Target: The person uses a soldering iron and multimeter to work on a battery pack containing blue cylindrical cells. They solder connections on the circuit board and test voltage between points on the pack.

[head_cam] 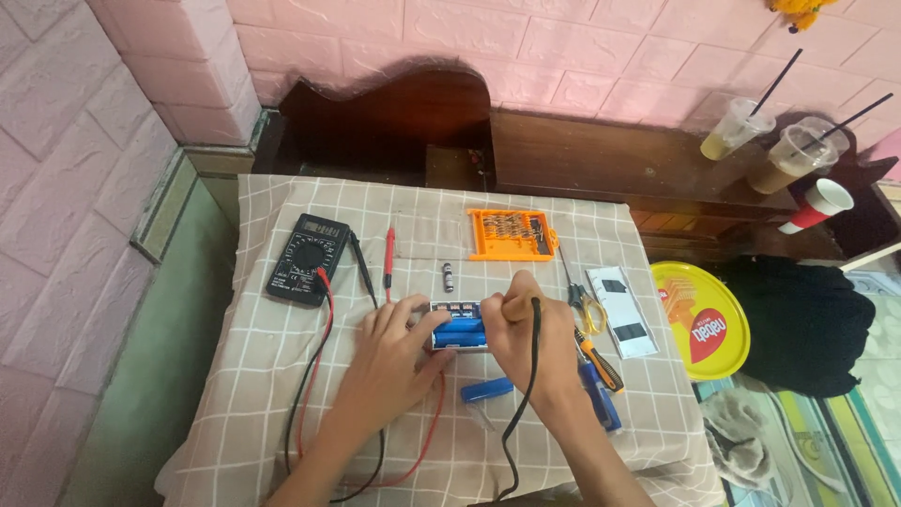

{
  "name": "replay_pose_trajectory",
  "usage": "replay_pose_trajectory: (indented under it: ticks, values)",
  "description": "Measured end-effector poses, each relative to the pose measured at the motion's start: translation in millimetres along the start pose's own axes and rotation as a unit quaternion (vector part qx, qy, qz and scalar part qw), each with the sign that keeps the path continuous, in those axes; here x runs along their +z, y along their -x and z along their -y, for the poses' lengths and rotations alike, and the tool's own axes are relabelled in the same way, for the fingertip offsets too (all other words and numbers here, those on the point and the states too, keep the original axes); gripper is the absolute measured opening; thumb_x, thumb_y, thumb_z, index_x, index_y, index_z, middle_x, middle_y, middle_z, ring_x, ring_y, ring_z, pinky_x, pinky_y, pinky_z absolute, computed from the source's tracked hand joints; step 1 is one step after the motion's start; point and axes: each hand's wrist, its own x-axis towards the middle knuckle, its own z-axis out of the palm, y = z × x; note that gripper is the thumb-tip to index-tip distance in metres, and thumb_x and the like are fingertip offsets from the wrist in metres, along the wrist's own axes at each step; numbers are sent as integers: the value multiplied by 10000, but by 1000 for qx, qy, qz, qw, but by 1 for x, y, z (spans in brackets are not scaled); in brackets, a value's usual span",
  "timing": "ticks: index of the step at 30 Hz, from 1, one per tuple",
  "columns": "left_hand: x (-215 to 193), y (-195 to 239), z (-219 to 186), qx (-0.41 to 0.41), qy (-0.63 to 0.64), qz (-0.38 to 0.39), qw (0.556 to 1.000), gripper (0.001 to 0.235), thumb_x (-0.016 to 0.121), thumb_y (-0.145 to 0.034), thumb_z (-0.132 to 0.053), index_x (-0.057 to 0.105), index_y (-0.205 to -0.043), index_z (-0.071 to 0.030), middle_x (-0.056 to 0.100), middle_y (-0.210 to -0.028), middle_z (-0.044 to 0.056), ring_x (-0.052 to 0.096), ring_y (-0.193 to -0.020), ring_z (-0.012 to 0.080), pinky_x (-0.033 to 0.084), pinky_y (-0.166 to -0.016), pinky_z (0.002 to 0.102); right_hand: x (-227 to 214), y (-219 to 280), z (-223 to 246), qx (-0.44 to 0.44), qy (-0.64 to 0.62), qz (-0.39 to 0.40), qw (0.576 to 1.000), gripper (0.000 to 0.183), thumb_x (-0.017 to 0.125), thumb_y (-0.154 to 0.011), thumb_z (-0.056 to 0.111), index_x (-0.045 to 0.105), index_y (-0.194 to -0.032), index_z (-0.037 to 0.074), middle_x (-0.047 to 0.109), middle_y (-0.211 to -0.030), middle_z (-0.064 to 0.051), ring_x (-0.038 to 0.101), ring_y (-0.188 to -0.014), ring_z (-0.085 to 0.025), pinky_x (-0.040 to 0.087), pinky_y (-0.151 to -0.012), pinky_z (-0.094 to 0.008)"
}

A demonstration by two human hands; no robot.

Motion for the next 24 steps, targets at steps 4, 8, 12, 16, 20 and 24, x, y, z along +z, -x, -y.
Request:
replay_pose_trajectory:
  ticks: [4,8,12,16,20,24]
  values:
    - [0,0,0,-7,-13,11,1000,450,783,-812,-253,648,-1220,-122,569,-1276,150,542,-1172,323,369,-993,481,-2,0,1,14,-15,11,1000,336,650,-916,126,487,-641,22,575,-498,-154,626,-405,-228,483,-422,-346]
    - [-1,1,0,3,-11,-2,1000,448,774,-821,-255,645,-1228,-119,574,-1279,145,541,-1183,328,371,-998,480,-3,1,2,21,-14,11,1000,325,641,-914,121,499,-642,14,586,-501,-143,628,-400,-214,484,-419,-338]
    - [0,0,-1,-2,-11,3,1000,439,770,-832,-269,643,-1225,-120,572,-1278,147,540,-1180,331,370,-997,485,-3,0,0,8,3,-3,1000,299,648,-914,135,511,-679,11,604,-515,-140,633,-433,-213,493,-428,-328]
    - [0,0,1,-10,-12,6,1000,435,762,-842,-292,643,-1222,-117,574,-1296,151,531,-1203,337,363,-1010,493,-15,-12,-3,51,20,22,998,254,627,-913,151,550,-692,51,619,-503,-118,612,-413,-189,475,-388,-323]
    - [2,3,4,-16,10,-7,1000,423,760,-849,-300,648,-1206,-101,576,-1329,147,520,-1237,337,362,-1025,489,-12,-30,-26,102,-36,10,994,207,585,-901,152,564,-709,77,631,-528,-58,605,-431,-141,453,-372,-279]
    - [3,-2,3,-31,5,12,999,423,759,-849,-313,641,-1183,-81,577,-1327,134,516,-1243,328,357,-1033,489,1,-45,-35,157,-193,2,969,194,606,-853,149,547,-692,59,632,-562,-39,584,-454,-106,426,-383,-249]
